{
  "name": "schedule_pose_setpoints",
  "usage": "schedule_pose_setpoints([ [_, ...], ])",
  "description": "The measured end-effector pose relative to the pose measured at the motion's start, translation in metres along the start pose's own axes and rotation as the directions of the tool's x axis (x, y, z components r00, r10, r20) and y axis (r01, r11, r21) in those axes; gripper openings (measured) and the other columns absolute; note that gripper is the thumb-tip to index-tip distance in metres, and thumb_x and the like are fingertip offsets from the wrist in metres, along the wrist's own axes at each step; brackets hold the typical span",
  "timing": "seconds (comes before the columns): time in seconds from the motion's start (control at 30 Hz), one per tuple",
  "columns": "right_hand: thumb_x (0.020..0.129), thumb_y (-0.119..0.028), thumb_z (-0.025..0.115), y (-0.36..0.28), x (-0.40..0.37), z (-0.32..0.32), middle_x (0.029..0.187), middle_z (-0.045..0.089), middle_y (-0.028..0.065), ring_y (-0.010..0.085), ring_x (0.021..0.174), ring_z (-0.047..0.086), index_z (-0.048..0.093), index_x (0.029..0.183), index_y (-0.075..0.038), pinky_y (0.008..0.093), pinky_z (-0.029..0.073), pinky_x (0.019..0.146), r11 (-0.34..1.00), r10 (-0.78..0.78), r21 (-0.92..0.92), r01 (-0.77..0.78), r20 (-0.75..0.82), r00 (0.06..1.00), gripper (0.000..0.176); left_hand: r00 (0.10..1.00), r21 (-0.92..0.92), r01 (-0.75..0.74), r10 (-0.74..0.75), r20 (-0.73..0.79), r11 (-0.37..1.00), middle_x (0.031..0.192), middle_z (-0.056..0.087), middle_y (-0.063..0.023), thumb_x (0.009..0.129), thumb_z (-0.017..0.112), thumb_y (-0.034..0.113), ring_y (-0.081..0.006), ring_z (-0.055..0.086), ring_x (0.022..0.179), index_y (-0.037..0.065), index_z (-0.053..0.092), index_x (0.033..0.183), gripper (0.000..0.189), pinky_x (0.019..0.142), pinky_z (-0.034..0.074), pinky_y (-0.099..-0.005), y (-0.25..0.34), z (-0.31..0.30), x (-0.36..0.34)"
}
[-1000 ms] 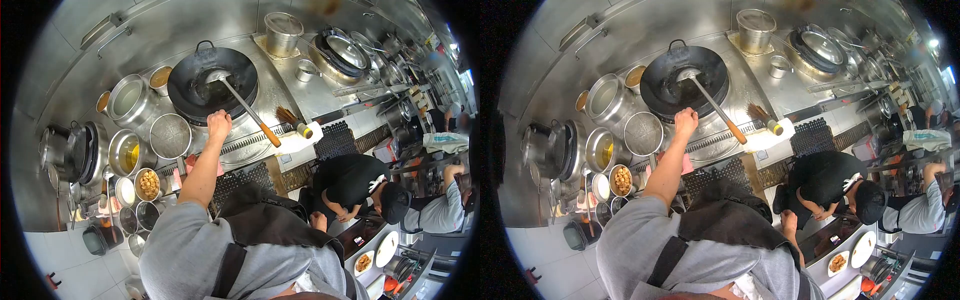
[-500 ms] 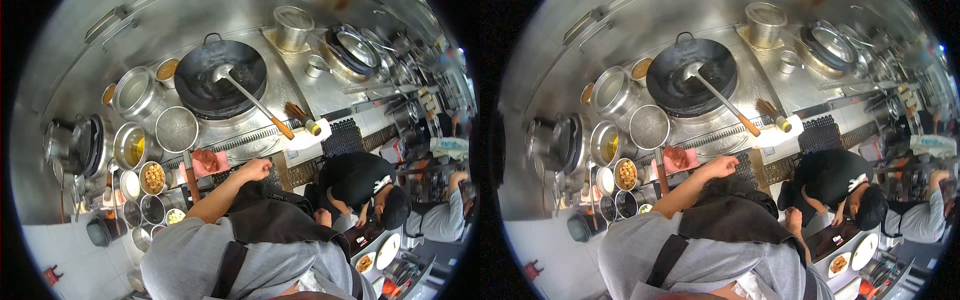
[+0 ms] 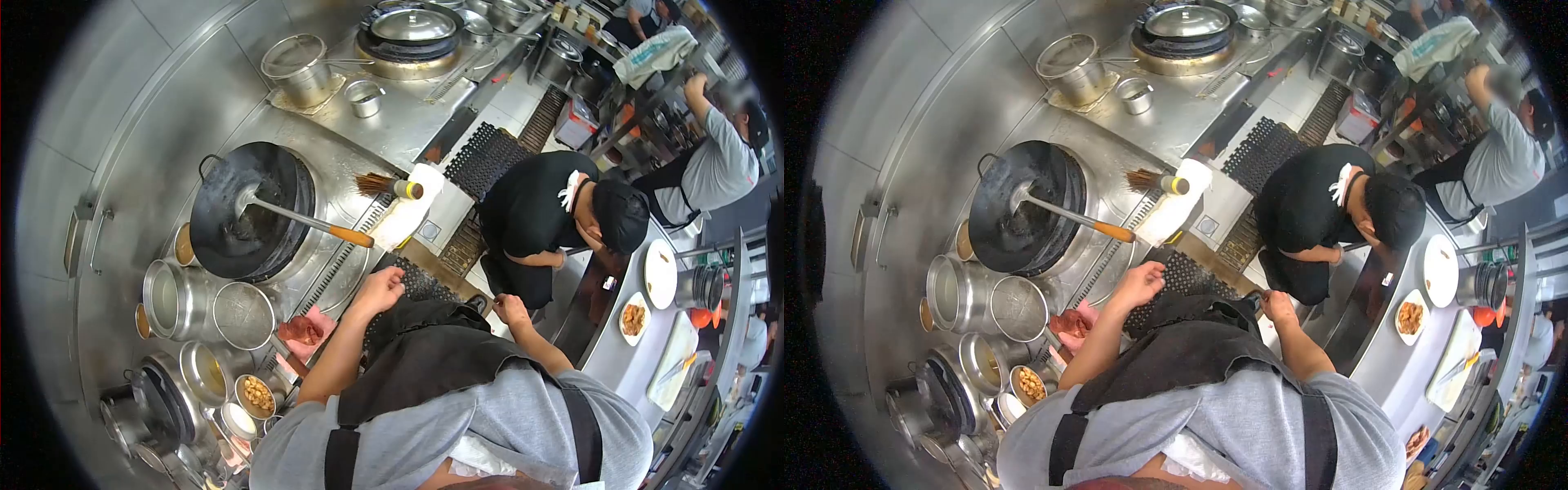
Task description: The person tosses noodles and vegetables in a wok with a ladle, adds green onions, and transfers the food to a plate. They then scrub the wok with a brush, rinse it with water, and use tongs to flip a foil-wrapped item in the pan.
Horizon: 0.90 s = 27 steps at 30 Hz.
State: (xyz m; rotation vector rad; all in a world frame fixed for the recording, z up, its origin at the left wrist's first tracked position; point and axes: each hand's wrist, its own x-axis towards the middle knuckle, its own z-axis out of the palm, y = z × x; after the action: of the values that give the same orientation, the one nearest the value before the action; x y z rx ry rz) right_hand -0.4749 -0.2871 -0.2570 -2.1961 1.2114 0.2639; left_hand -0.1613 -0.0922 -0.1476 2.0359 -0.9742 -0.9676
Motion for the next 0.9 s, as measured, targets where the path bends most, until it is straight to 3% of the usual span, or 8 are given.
schedule_pose_setpoints([
  [0.1,0.076,-0.021,0.059,0.015,-0.010,0.000,0.091,0.066,0.0180,0.0343,0.091,0.062,0.068,0.094,-0.006,0.0397,0.048,0.085,0.999,0.034,-0.013,-0.034,-0.007,0.999,0.026,0.994,-0.003,-0.016,0.016,0.110,1.000,0.092,0.066,-0.0127,0.079,0.064,0.014,-0.0232,0.064,0.086,0.003,0.059,0.111,0.034,0.078,0.050,-0.0331,0.024,0.021,0.006],
  [0.17,0.075,-0.019,0.059,0.028,-0.015,-0.006,0.094,0.065,0.0224,0.0356,0.095,0.062,0.067,0.100,-0.006,0.0415,0.048,0.086,0.972,0.199,0.104,-0.210,0.102,0.975,0.029,0.983,-0.017,-0.064,0.066,0.171,0.998,0.093,0.066,-0.0128,0.079,0.063,0.014,-0.0233,0.064,0.086,0.003,0.058,0.111,0.034,0.078,0.050,-0.0330,0.032,0.034,0.012],
  [0.33,0.074,-0.020,0.060,0.071,-0.016,-0.004,0.095,0.064,0.0230,0.0361,0.096,0.061,0.068,0.099,-0.006,0.0407,0.047,0.089,0.984,0.177,0.034,-0.177,0.012,0.984,0.030,0.965,0.087,-0.038,0.014,0.263,0.996,0.091,0.065,-0.0112,0.078,0.064,0.015,-0.0222,0.063,0.083,0.003,0.058,0.110,0.035,0.075,0.050,-0.0329,0.045,0.048,0.031],
  [0.5,0.075,-0.018,0.059,0.065,-0.012,-0.042,0.091,0.065,0.0214,0.0362,0.092,0.062,0.067,0.099,-0.005,0.0410,0.048,0.085,0.994,-0.007,0.107,0.003,0.037,0.999,0.028,0.988,0.095,0.033,-0.047,0.146,0.995,0.093,0.065,-0.0107,0.077,0.065,0.014,-0.0205,0.063,0.085,0.004,0.058,0.112,0.036,0.078,0.050,-0.0319,0.065,0.064,0.058],
  [0.57,0.079,-0.016,0.058,0.051,-0.006,-0.066,0.092,0.066,0.0206,0.0362,0.090,0.062,0.065,0.102,-0.002,0.0403,0.048,0.082,0.966,-0.221,0.140,0.216,0.022,0.975,0.027,0.987,0.110,-0.095,0.080,0.137,0.989,0.095,0.066,-0.0135,0.078,0.063,0.018,-0.0252,0.064,0.088,0.004,0.058,0.112,0.037,0.079,0.050,-0.0352,0.082,0.071,0.063],
  [0.63,0.082,-0.013,0.059,0.036,0.007,-0.090,0.094,0.066,0.0199,0.0342,0.089,0.064,0.064,0.103,0.001,0.0383,0.049,0.080,0.957,-0.210,0.216,0.195,0.050,0.976,0.026,0.984,0.174,-0.148,0.128,0.120,0.974,0.098,0.066,-0.0153,0.079,0.060,0.022,-0.0299,0.064,0.090,0.005,0.058,0.112,0.038,0.079,0.050,-0.0386,0.076,0.092,0.074],
  [0.7,0.083,-0.010,0.061,0.040,0.030,-0.099,0.096,0.066,0.0192,0.0314,0.089,0.065,0.063,0.103,0.002,0.0357,0.049,0.077,0.918,-0.352,0.211,0.335,0.048,0.935,0.024,0.981,0.207,-0.052,0.011,0.194,0.977,0.099,0.065,-0.0157,0.079,0.058,0.025,-0.0316,0.063,0.091,0.005,0.058,0.112,0.038,0.080,0.050,-0.0396,0.090,0.103,0.075],
  [0.9,0.081,-0.011,0.063,0.045,0.087,-0.121,0.092,0.066,0.0185,0.0301,0.085,0.065,0.063,0.101,0.002,0.0362,0.050,0.075,0.901,-0.415,0.174,0.397,0.075,0.907,0.024,0.932,0.069,0.009,-0.034,0.360,0.998,0.104,0.064,-0.0179,0.087,0.051,0.035,-0.0343,0.060,0.098,0.005,0.063,0.106,0.038,0.083,0.046,-0.0412,0.105,0.129,0.062],
])
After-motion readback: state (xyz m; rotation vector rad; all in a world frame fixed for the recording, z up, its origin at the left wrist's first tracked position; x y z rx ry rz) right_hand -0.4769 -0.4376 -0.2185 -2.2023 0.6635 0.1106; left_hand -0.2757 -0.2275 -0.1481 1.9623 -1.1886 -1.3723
